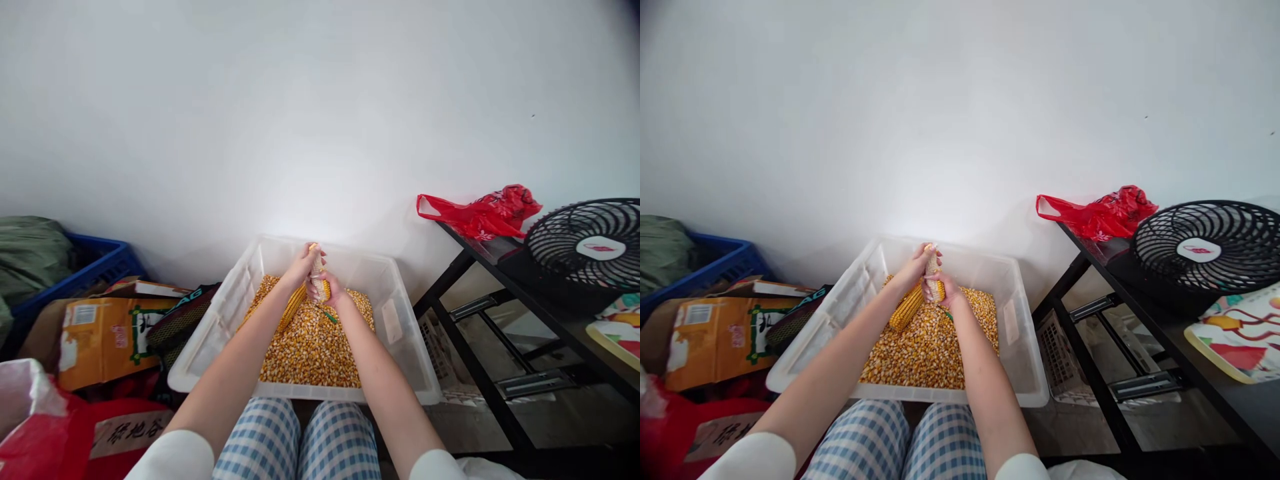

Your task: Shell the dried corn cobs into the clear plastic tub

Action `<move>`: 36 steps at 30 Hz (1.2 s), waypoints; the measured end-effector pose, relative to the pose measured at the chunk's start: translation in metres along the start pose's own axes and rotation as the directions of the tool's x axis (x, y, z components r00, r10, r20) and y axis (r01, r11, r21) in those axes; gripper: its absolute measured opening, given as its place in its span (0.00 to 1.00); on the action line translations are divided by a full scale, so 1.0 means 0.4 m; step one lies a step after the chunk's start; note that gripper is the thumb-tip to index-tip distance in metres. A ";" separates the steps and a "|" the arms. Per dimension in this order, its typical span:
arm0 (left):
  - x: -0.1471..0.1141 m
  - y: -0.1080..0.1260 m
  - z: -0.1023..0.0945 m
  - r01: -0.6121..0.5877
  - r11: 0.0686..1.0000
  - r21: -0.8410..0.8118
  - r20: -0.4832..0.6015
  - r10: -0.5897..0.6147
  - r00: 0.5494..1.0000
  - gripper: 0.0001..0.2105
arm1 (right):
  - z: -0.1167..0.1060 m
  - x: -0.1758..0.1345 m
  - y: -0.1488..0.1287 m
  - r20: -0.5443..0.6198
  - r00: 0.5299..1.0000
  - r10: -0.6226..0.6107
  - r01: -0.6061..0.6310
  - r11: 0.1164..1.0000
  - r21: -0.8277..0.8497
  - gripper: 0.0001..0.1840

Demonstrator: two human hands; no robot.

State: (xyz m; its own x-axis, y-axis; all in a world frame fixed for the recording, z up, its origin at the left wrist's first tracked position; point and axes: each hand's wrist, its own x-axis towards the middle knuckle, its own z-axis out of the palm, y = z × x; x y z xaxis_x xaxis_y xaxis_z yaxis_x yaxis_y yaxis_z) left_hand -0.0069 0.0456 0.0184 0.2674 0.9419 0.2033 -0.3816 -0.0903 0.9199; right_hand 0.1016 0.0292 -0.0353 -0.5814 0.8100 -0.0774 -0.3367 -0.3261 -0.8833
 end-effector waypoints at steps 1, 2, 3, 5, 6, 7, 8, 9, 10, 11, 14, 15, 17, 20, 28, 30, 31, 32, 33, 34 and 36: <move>0.000 -0.006 0.001 -0.016 1.000 0.027 -0.024 0.017 1.000 0.16 | 0.002 0.006 0.004 -0.029 1.000 0.006 -0.006 1.000 -0.008 0.14; 0.001 -0.009 0.000 -0.026 0.999 0.037 -0.033 0.027 0.999 0.16 | 0.004 0.010 0.008 -0.048 0.999 0.009 -0.009 1.000 -0.012 0.14; 0.002 -0.011 -0.001 -0.027 0.999 0.032 -0.031 0.028 0.999 0.16 | 0.005 0.013 0.011 -0.058 0.998 0.008 -0.009 1.000 -0.012 0.15; 0.004 -0.007 -0.006 -0.006 1.000 -0.019 -0.012 0.005 1.000 0.16 | 0.006 0.013 0.011 -0.056 0.998 0.007 -0.008 1.000 -0.012 0.15; 0.005 -0.002 -0.008 0.018 0.998 -0.062 0.009 -0.017 1.000 0.16 | 0.005 0.010 0.009 -0.048 0.999 0.005 -0.006 1.000 -0.012 0.15; 0.006 0.003 -0.011 0.052 0.992 -0.113 0.050 -0.047 0.998 0.17 | 0.004 0.006 0.007 -0.031 1.000 0.001 -0.001 1.000 -0.010 0.14; 0.007 0.009 -0.014 0.091 0.982 -0.163 0.104 -0.075 0.992 0.18 | 0.002 0.000 0.003 -0.007 1.000 -0.006 0.006 1.000 -0.006 0.14; 0.007 0.014 -0.015 0.125 0.972 -0.201 0.157 -0.094 0.983 0.19 | 0.000 -0.005 0.000 0.022 1.000 -0.015 0.015 1.000 -0.001 0.13; 0.008 0.016 -0.016 0.145 0.964 -0.222 0.197 -0.101 0.975 0.20 | -0.001 -0.009 -0.003 0.047 0.999 -0.025 0.025 1.000 0.005 0.13; 0.008 0.017 -0.016 0.147 0.963 -0.225 0.214 -0.098 0.972 0.20 | -0.002 -0.013 -0.004 0.063 0.997 -0.033 0.032 0.999 0.008 0.13; 0.009 0.006 -0.011 0.089 0.979 -0.183 0.126 -0.066 0.990 0.16 | -0.003 -0.015 -0.003 0.045 0.999 -0.024 0.025 1.000 -0.011 0.13; 0.010 0.000 -0.008 0.074 0.984 -0.165 0.090 -0.059 0.994 0.16 | -0.002 -0.014 0.000 0.028 0.999 -0.017 0.017 1.000 -0.022 0.13; 0.009 -0.010 -0.004 0.046 0.993 -0.113 0.040 -0.041 0.998 0.16 | 0.000 -0.009 0.004 0.004 1.000 0.000 0.000 0.999 -0.040 0.14; 0.005 -0.016 -0.003 -0.003 1.000 -0.004 0.006 0.003 1.000 0.17 | 0.002 -0.005 0.007 -0.002 1.000 0.012 -0.012 0.999 -0.041 0.13; -0.003 0.023 -0.031 0.138 0.966 -0.217 0.274 -0.075 0.959 0.20 | 0.003 -0.015 -0.006 0.123 0.991 -0.059 0.044 0.992 0.118 0.11; -0.004 0.023 -0.036 0.116 0.967 -0.227 0.268 -0.052 0.962 0.20 | 0.002 -0.017 -0.006 0.152 0.986 -0.065 0.046 0.991 0.128 0.11; -0.004 0.020 -0.038 0.109 0.967 -0.229 0.255 -0.048 0.966 0.20 | 0.002 -0.017 -0.006 0.159 0.985 -0.062 0.042 0.991 0.127 0.12; -0.003 0.016 -0.040 0.107 0.968 -0.228 0.239 -0.051 0.970 0.19 | 0.003 -0.017 -0.006 0.162 0.985 -0.057 0.037 0.992 0.124 0.12; -0.002 0.012 -0.042 0.107 0.969 -0.224 0.222 -0.056 0.973 0.19 | 0.004 -0.018 -0.006 0.165 0.985 -0.054 0.034 0.992 0.122 0.12; 0.000 0.008 -0.043 0.107 0.970 -0.218 0.207 -0.061 0.976 0.19 | 0.006 -0.018 -0.007 0.170 0.984 -0.054 0.033 0.992 0.122 0.12; 0.002 0.002 -0.047 0.106 0.973 -0.204 0.188 -0.067 0.980 0.20 | 0.009 -0.019 -0.009 0.183 0.982 -0.052 0.029 0.991 0.127 0.13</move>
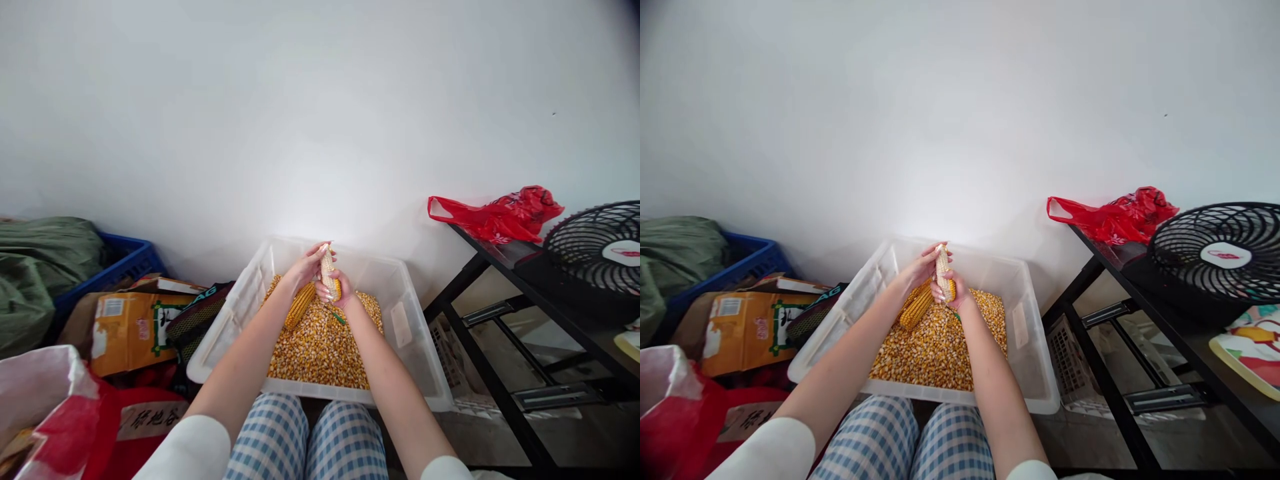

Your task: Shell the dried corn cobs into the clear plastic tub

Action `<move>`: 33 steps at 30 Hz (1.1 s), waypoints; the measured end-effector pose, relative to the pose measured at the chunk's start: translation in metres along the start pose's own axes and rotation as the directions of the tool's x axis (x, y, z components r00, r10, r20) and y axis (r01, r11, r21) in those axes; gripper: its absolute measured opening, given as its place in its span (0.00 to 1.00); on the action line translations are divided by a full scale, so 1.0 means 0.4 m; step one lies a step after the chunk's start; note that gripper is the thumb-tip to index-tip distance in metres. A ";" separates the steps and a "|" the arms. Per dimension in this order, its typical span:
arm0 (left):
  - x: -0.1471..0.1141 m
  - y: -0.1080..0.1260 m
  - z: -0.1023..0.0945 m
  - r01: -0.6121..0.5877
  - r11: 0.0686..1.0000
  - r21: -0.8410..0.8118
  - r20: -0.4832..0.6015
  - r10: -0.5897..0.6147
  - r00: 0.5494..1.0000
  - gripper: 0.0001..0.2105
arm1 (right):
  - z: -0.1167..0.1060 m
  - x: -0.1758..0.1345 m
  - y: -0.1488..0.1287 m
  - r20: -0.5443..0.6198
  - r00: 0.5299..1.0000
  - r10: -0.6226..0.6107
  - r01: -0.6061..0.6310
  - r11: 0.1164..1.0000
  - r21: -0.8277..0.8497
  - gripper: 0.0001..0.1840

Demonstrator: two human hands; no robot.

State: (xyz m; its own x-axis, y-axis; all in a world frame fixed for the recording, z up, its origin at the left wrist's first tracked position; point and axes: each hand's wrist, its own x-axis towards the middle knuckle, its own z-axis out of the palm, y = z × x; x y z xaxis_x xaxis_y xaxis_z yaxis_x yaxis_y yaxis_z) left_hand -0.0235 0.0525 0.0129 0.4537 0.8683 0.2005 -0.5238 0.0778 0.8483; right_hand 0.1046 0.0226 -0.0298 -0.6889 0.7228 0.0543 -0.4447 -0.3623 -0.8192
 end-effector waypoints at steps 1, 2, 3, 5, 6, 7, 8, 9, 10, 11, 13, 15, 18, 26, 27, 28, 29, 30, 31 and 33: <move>0.001 -0.001 -0.002 0.000 1.000 0.005 -0.003 0.001 1.000 0.20 | 0.001 0.000 -0.001 0.007 1.000 0.003 -0.003 1.000 0.004 0.14; 0.001 -0.002 -0.004 0.000 1.000 0.009 -0.003 0.000 1.000 0.20 | 0.002 0.000 -0.002 0.012 1.000 0.008 -0.008 1.000 0.006 0.14; 0.002 -0.002 -0.006 -0.001 1.000 0.007 -0.003 0.001 1.000 0.20 | 0.003 0.000 -0.003 0.016 1.000 0.015 -0.015 1.000 0.005 0.14; 0.003 -0.004 -0.009 -0.003 1.000 -0.007 -0.010 0.003 1.000 0.19 | 0.004 0.001 -0.002 0.021 0.999 0.030 -0.030 1.000 -0.003 0.14; 0.003 -0.006 -0.010 -0.005 1.000 -0.014 -0.018 0.005 1.000 0.19 | 0.004 0.001 -0.001 0.022 0.999 0.039 -0.038 0.999 -0.010 0.14; 0.004 -0.010 -0.011 -0.004 1.000 -0.011 -0.028 0.004 1.000 0.18 | 0.005 0.003 0.001 0.024 0.999 0.048 -0.047 0.999 -0.021 0.14; 0.005 -0.014 -0.012 0.003 1.000 0.001 -0.034 -0.003 0.999 0.18 | 0.006 0.004 0.003 0.027 0.998 0.058 -0.057 0.998 -0.031 0.14; 0.006 -0.019 -0.013 0.013 1.000 0.020 -0.040 -0.013 0.999 0.17 | 0.006 0.005 0.006 0.031 0.997 0.067 -0.066 0.997 -0.040 0.13; 0.007 -0.023 -0.014 0.022 0.999 0.040 -0.044 -0.021 0.999 0.17 | 0.007 0.005 0.007 0.033 0.997 0.077 -0.075 0.996 -0.047 0.13; 0.008 -0.026 -0.014 0.025 0.998 0.051 -0.051 -0.023 0.998 0.17 | 0.008 0.005 0.008 0.032 0.996 0.083 -0.081 0.995 -0.050 0.12; 0.009 -0.025 -0.013 0.022 0.999 0.026 -0.061 -0.021 0.998 0.16 | 0.008 0.005 0.008 0.024 0.996 0.084 -0.083 0.996 -0.045 0.12; 0.008 -0.015 -0.010 0.029 0.998 -0.058 -0.023 -0.031 0.999 0.19 | 0.007 0.003 0.005 0.013 0.997 0.070 -0.070 0.997 -0.035 0.12; 0.002 0.004 -0.006 0.075 0.983 -0.169 0.125 -0.054 0.991 0.22 | 0.002 0.001 0.002 0.016 0.999 0.033 -0.032 0.999 -0.010 0.13; 0.003 0.002 0.000 -0.013 0.988 -0.151 0.092 0.027 0.995 0.16 | -0.003 0.006 0.004 0.094 0.996 -0.008 0.005 0.999 0.031 0.16; 0.004 0.002 0.002 -0.017 0.989 -0.144 0.080 0.029 0.996 0.16 | -0.001 0.006 0.002 0.090 0.996 -0.005 0.002 1.000 0.030 0.16; 0.004 0.002 0.005 -0.019 0.991 -0.136 0.070 0.029 0.997 0.16 | 0.002 0.006 0.001 0.088 0.996 -0.002 0.000 1.000 0.031 0.16; 0.004 0.003 0.008 -0.020 0.991 -0.130 0.061 0.028 0.998 0.15 | 0.005 0.005 -0.001 0.090 0.996 -0.003 0.000 0.999 0.034 0.16; 0.004 0.005 0.011 -0.020 0.992 -0.125 0.053 0.027 0.998 0.15 | 0.009 0.005 -0.003 0.098 0.995 -0.008 0.004 0.999 0.040 0.16; 0.003 0.006 0.014 -0.020 0.992 -0.121 0.045 0.025 0.999 0.15 | 0.013 0.004 -0.005 0.109 0.994 -0.013 0.008 0.999 0.048 0.16; 0.002 0.008 0.019 -0.020 0.994 -0.110 0.028 0.023 0.999 0.15 | 0.019 0.004 -0.007 0.127 0.992 -0.022 0.014 0.998 0.062 0.15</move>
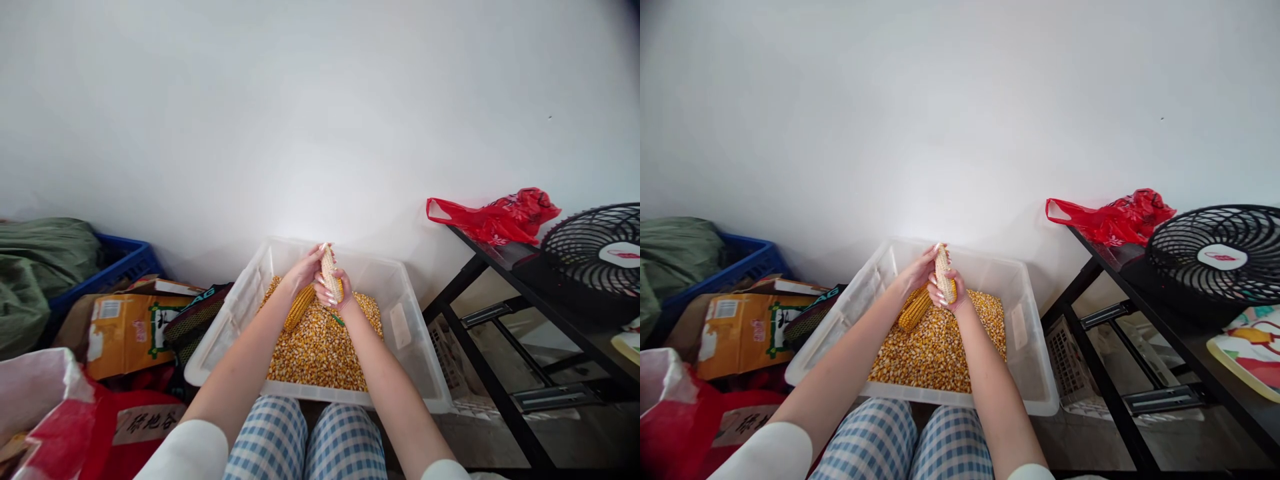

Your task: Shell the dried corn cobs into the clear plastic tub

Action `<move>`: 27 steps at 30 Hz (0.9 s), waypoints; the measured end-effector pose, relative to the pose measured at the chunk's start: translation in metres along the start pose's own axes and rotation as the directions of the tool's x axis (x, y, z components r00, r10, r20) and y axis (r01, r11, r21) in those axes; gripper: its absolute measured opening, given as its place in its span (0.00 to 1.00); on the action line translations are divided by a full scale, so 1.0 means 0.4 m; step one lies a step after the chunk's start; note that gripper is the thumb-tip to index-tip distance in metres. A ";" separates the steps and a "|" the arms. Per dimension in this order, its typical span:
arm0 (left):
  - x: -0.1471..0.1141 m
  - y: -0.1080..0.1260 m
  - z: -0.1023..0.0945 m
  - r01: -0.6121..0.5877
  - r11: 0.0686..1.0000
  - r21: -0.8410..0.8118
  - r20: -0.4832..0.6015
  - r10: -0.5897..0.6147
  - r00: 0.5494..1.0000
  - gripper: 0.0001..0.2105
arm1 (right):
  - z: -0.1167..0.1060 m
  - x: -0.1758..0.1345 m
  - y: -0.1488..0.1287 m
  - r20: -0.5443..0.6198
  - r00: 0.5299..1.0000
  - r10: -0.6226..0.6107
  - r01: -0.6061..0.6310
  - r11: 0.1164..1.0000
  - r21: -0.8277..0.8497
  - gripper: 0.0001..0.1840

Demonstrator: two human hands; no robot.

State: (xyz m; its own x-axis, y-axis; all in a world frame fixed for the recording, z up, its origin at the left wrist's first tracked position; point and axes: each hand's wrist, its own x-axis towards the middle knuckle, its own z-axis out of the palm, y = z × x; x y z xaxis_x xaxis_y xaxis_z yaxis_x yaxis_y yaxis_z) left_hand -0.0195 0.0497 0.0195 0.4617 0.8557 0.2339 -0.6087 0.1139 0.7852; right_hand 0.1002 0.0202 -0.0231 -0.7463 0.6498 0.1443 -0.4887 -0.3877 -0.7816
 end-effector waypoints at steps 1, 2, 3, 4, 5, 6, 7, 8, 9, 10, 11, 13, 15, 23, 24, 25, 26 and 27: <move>0.000 -0.001 0.002 -0.001 1.000 0.008 -0.009 0.001 1.000 0.15 | 0.002 0.000 0.000 0.005 1.000 -0.003 0.003 1.000 0.004 0.15; 0.000 -0.002 0.002 -0.001 1.000 0.018 -0.019 0.002 1.000 0.15 | 0.002 0.000 0.001 0.006 1.000 -0.004 0.004 1.000 0.006 0.16; 0.000 -0.005 0.003 -0.006 1.000 0.030 -0.029 0.007 1.000 0.15 | 0.001 0.000 0.002 0.004 1.000 -0.001 0.001 1.000 0.002 0.16; 0.001 -0.008 0.002 -0.013 0.999 0.042 -0.038 0.014 0.999 0.14 | -0.001 0.000 0.003 0.000 1.000 0.005 -0.005 1.000 -0.006 0.16; 0.001 -0.012 0.002 -0.017 0.998 0.055 -0.043 0.020 0.999 0.14 | -0.004 0.000 0.005 -0.010 1.000 0.012 -0.012 1.000 -0.017 0.16; 0.001 -0.016 0.001 -0.020 0.998 0.067 -0.044 0.023 0.999 0.13 | -0.006 0.000 0.007 -0.024 1.000 0.020 -0.021 0.999 -0.033 0.16; 0.001 -0.019 0.000 -0.023 0.997 0.076 -0.046 0.027 0.999 0.12 | -0.009 0.000 0.008 -0.044 0.999 0.026 -0.029 0.998 -0.052 0.16; 0.001 -0.021 -0.001 -0.025 0.997 0.080 -0.050 0.029 0.998 0.12 | -0.010 0.001 0.010 -0.068 0.997 0.030 -0.035 0.997 -0.075 0.16; 0.001 -0.022 -0.001 -0.021 0.997 0.076 -0.056 0.025 0.998 0.12 | -0.011 0.004 0.011 -0.098 0.995 0.026 -0.036 0.994 -0.101 0.16; 0.002 -0.021 -0.003 -0.012 0.998 0.065 -0.066 0.017 0.998 0.12 | -0.010 0.007 0.012 -0.138 0.990 0.015 -0.034 0.991 -0.132 0.16; 0.002 -0.018 -0.005 -0.001 0.999 0.049 -0.079 0.005 0.997 0.12 | -0.009 0.013 0.014 -0.188 0.982 0.001 -0.034 0.985 -0.170 0.16; 0.006 -0.010 -0.013 0.032 0.999 0.009 -0.104 -0.031 0.994 0.15 | -0.004 0.027 0.019 -0.322 0.946 -0.039 -0.052 0.962 -0.269 0.15; 0.011 -0.002 -0.026 0.049 0.999 -0.022 -0.138 -0.051 0.989 0.18 | -0.001 0.041 0.026 -0.471 0.875 -0.112 -0.101 0.909 -0.404 0.13; 0.032 -0.034 -0.048 0.077 0.961 0.267 -0.413 0.042 0.910 0.18 | -0.003 0.061 0.049 -0.607 0.537 -0.586 -0.475 0.385 -0.792 0.14; 0.033 -0.041 -0.044 0.060 0.951 0.305 -0.405 0.072 0.911 0.16 | -0.005 0.062 0.049 -0.597 0.551 -0.582 -0.453 0.392 -0.801 0.15; 0.034 -0.046 -0.040 0.045 0.943 0.329 -0.395 0.094 0.914 0.15 | -0.008 0.062 0.048 -0.586 0.579 -0.566 -0.413 0.416 -0.810 0.16; 0.034 -0.050 -0.037 0.032 0.939 0.342 -0.384 0.109 0.917 0.14 | -0.012 0.062 0.047 -0.574 0.612 -0.544 -0.364 0.450 -0.815 0.16; 0.033 -0.053 -0.034 0.020 0.936 0.350 -0.371 0.119 0.921 0.14 | -0.016 0.061 0.046 -0.565 0.645 -0.515 -0.317 0.493 -0.810 0.16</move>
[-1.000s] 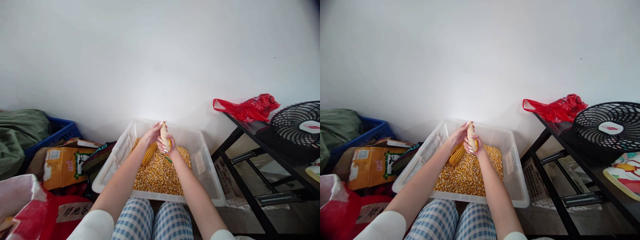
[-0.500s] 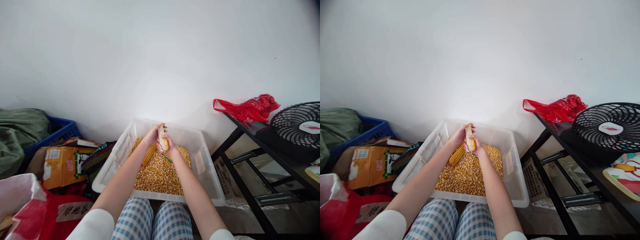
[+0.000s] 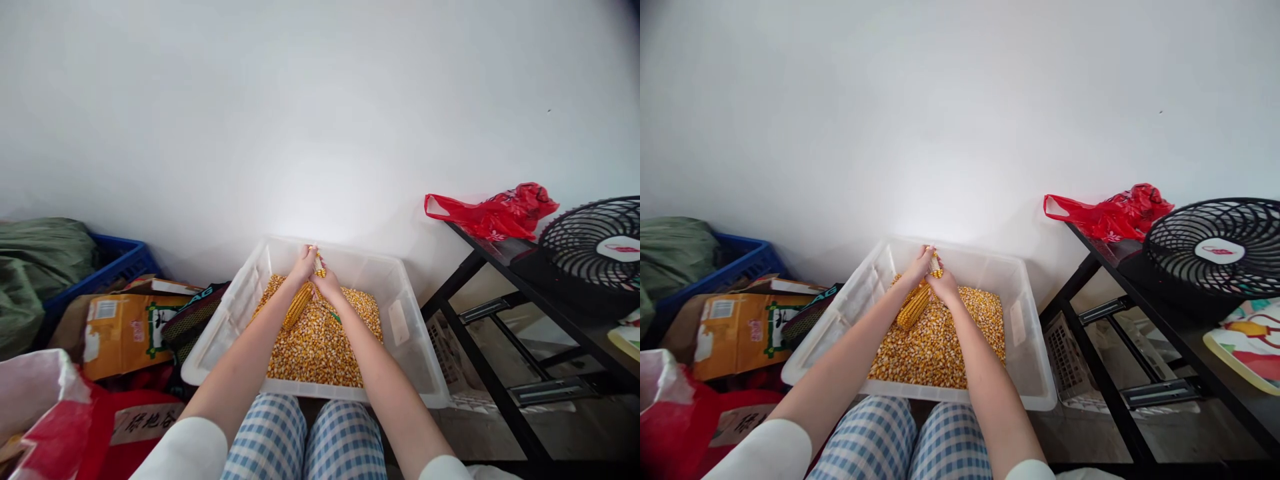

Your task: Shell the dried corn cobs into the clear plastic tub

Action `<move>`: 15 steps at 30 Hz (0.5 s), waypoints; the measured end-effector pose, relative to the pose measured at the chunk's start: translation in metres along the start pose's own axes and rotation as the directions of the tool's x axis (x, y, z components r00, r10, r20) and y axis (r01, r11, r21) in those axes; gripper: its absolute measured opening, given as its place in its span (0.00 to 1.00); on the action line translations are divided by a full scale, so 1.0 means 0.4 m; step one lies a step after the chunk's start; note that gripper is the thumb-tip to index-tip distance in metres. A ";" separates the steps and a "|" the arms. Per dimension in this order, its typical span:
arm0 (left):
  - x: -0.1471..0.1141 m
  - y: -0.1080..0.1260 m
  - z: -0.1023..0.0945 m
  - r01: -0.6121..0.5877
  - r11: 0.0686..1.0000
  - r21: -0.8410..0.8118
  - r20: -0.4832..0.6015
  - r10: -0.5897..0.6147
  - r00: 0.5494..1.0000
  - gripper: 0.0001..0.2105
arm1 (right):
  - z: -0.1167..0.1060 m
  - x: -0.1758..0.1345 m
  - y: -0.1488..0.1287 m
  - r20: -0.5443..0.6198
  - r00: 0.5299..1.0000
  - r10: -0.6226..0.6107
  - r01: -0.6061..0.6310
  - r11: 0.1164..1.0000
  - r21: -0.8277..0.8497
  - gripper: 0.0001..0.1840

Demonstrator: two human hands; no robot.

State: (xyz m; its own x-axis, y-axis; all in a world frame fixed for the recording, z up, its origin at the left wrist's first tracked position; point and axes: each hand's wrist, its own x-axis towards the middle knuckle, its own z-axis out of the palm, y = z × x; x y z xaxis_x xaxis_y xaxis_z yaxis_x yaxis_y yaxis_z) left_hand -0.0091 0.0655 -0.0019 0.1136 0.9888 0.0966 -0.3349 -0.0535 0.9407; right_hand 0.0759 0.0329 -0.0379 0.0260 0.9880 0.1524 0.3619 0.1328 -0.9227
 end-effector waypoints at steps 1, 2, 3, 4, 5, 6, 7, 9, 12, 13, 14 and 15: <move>-0.002 -0.001 0.002 -0.013 1.000 0.003 0.017 0.013 1.000 0.14 | -0.004 0.002 0.004 0.044 0.999 0.007 -0.010 0.998 0.064 0.15; -0.003 0.000 0.003 -0.023 1.000 0.006 0.041 0.023 0.999 0.13 | -0.008 0.003 0.008 0.090 0.996 0.025 -0.036 0.992 0.125 0.15; -0.004 0.002 0.003 -0.029 1.000 0.007 0.070 0.028 0.997 0.14 | -0.013 0.003 0.011 0.135 0.990 0.047 -0.071 0.980 0.184 0.14; -0.005 0.005 0.002 -0.029 1.000 0.001 0.098 0.028 0.995 0.14 | -0.019 0.003 0.015 0.180 0.981 0.067 -0.110 0.965 0.239 0.13; -0.005 0.009 0.000 -0.019 1.000 -0.012 0.129 0.021 0.991 0.14 | -0.024 0.002 0.016 0.221 0.972 0.080 -0.144 0.946 0.289 0.13; -0.005 0.014 -0.002 -0.002 0.999 -0.035 0.156 0.007 0.988 0.15 | -0.029 0.001 0.017 0.253 0.964 0.084 -0.168 0.929 0.330 0.12; -0.004 0.020 -0.005 0.021 0.998 -0.064 0.177 -0.009 0.984 0.16 | -0.032 0.000 0.016 0.273 0.958 0.083 -0.181 0.916 0.359 0.12; -0.003 0.031 -0.011 0.069 0.990 -0.126 0.203 -0.042 0.978 0.19 | -0.033 -0.001 0.010 0.268 0.960 0.083 -0.180 0.914 0.362 0.12; -0.001 0.037 -0.016 0.114 0.983 -0.146 0.143 -0.093 0.985 0.22 | -0.021 -0.001 0.000 0.106 0.992 0.070 -0.089 0.980 0.180 0.12; -0.002 0.035 -0.015 0.107 0.985 -0.134 0.098 -0.094 0.991 0.22 | -0.016 -0.001 -0.002 0.035 0.999 0.041 -0.044 0.994 0.098 0.14; -0.003 0.031 -0.012 0.088 0.990 -0.114 0.054 -0.082 0.995 0.21 | -0.011 -0.001 -0.003 -0.021 1.000 0.008 -0.007 0.999 0.031 0.15; -0.005 0.026 -0.008 0.060 0.994 -0.090 0.019 -0.059 0.998 0.19 | -0.008 -0.002 -0.003 -0.049 0.999 -0.018 0.018 1.000 -0.003 0.16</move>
State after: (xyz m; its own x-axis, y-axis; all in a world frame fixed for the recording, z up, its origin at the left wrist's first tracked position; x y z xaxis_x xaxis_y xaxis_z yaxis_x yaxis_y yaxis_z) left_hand -0.0158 0.0633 0.0068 0.1506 0.9875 0.0474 -0.4100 0.0188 0.9119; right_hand 0.0784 0.0317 -0.0358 0.0652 0.9803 0.1863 0.3654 0.1503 -0.9186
